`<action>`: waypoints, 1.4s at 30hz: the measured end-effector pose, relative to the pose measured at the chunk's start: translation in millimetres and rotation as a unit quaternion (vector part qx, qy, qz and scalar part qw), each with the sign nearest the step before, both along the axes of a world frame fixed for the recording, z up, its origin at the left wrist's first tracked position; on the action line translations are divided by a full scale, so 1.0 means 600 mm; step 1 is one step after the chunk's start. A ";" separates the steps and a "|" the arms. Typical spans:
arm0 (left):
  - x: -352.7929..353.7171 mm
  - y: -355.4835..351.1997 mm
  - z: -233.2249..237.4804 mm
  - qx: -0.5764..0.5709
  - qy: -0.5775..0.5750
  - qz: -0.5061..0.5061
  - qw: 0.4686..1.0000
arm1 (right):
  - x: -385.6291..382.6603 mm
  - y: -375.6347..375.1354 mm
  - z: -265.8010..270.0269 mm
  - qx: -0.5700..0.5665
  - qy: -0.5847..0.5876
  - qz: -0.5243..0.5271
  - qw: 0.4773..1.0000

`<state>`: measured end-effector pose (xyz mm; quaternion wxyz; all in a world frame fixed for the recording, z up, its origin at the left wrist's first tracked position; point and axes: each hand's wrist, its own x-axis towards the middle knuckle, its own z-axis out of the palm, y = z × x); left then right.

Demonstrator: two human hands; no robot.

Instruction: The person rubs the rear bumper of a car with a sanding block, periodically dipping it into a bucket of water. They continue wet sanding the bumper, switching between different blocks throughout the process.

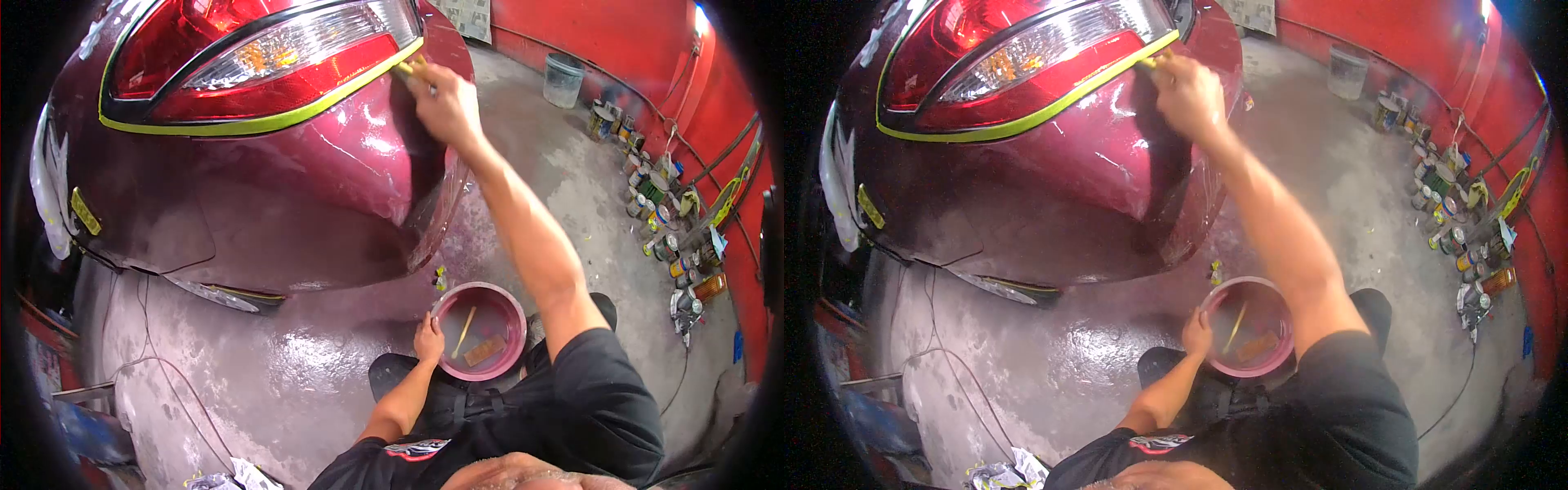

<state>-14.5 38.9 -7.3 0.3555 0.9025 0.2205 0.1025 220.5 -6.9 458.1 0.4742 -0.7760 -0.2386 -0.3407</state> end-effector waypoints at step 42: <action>0.004 0.003 -0.010 0.034 -0.026 -0.025 0.999 | 0.028 -0.028 0.000 -0.004 -0.001 0.025 1.000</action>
